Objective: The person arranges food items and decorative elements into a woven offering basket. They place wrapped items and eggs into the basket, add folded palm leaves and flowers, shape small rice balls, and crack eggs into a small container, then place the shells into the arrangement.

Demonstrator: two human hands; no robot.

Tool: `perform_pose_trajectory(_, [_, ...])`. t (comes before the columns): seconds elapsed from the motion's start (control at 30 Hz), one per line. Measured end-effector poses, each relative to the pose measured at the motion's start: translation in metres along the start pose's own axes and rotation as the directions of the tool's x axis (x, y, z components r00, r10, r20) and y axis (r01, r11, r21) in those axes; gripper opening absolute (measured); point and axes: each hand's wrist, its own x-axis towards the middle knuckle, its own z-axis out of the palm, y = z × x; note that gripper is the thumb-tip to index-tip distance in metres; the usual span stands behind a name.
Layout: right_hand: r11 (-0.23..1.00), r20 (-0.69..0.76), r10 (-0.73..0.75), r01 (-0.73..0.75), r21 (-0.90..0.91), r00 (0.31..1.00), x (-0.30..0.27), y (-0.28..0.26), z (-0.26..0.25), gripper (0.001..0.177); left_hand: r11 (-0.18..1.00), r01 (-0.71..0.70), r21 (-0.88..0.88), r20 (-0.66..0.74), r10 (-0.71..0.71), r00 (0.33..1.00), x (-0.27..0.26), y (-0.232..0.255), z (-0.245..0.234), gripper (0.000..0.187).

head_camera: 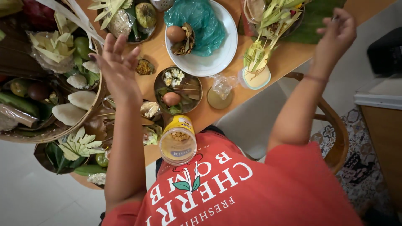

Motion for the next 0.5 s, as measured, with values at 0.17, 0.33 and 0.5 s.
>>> perform_pose_trajectory(0.17, [0.965,0.106,0.074,-0.044,-0.258,0.992,0.048,0.201,0.001,0.037,0.997,-0.064,0.048,0.09,0.06,0.994,-0.02,-0.004,-0.019,0.091])
perform_pose_trajectory(0.33, [0.911,0.332,-0.387,0.412,-0.005,0.86,0.055,0.19,0.063,0.033,0.998,-0.011,0.055,0.046,0.009,0.999,-0.033,0.002,-0.005,0.09])
perform_pose_trajectory(0.5, [0.932,0.363,-0.355,0.354,0.07,0.861,0.051,0.179,0.082,0.031,0.989,0.005,0.145,0.095,-0.019,0.995,-0.042,0.003,-0.012,0.095])
